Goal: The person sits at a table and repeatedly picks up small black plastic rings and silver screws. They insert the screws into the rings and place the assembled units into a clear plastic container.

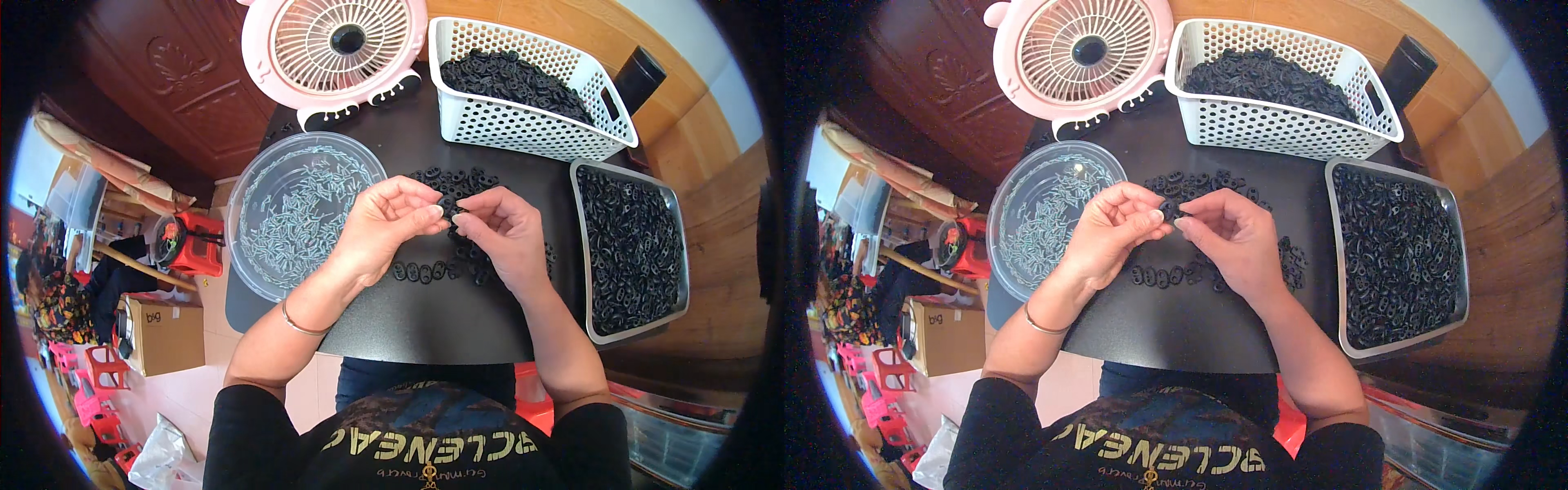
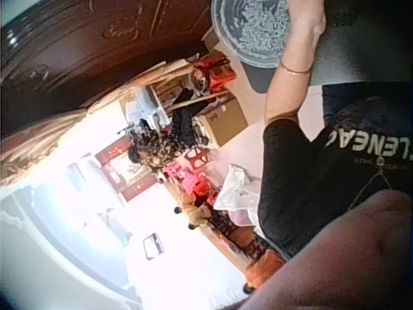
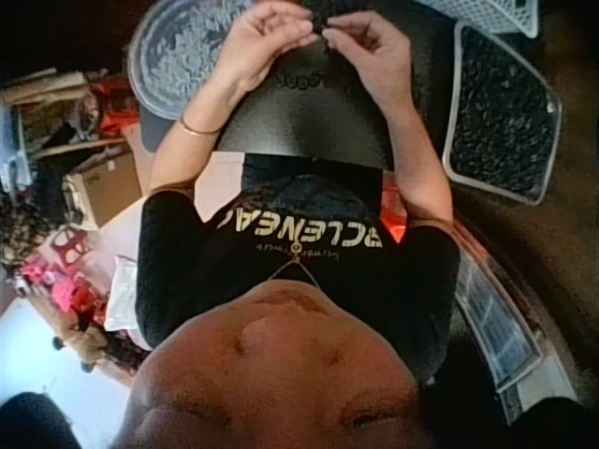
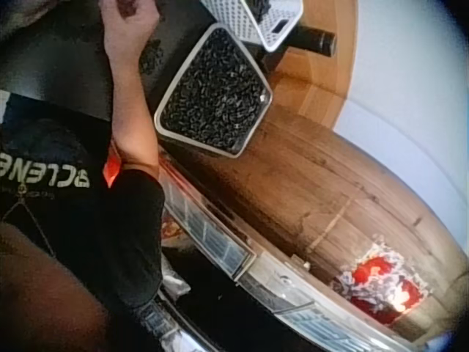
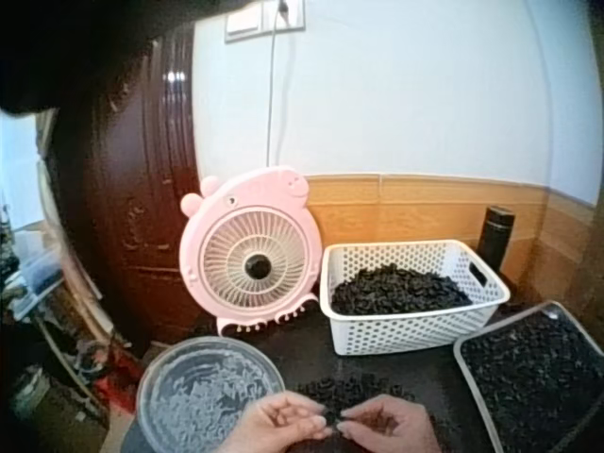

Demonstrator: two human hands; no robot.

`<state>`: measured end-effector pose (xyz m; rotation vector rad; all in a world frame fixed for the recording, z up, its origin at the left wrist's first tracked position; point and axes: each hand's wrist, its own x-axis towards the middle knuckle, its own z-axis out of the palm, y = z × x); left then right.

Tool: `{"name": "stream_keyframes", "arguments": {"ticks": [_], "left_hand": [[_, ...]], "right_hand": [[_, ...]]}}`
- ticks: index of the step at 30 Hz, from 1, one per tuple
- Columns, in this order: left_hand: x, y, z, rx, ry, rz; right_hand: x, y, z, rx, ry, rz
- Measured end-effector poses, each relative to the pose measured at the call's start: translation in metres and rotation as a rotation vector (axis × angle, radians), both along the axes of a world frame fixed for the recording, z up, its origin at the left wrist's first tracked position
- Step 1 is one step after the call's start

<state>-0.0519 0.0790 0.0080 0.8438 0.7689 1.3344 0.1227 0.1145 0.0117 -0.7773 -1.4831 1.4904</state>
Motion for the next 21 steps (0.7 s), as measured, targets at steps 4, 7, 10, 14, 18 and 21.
{"name": "stream_keyframes", "arguments": {"ticks": [4, 7, 10, 14, 18, 21], "left_hand": [[0.0025, -0.0017, 0.002, 0.024, 0.063, 0.014], [0.0025, -0.0007, -0.0004, 0.041, 0.069, 0.014], [0.0033, -0.0011, 0.0005, 0.034, 0.052, 0.011], [0.0028, -0.0015, 0.0004, 0.033, 0.056, 0.0], [0.003, -0.0022, 0.0015, 0.021, 0.056, -0.004], [0.0018, -0.0025, 0.0006, 0.026, 0.082, -0.001]], "right_hand": [[0.0, -0.0004, -0.0002, -0.018, -0.015, 0.004], [-0.0004, -0.0011, -0.0001, -0.037, -0.012, -0.001], [-0.0009, -0.0011, -0.0008, -0.037, -0.013, -0.009], [-0.0016, -0.002, -0.0008, -0.022, 0.013, 0.002], [-0.0012, -0.0025, -0.0024, -0.001, 0.016, -0.006], [-0.0027, -0.0035, -0.0004, -0.021, 0.042, 0.002]]}}
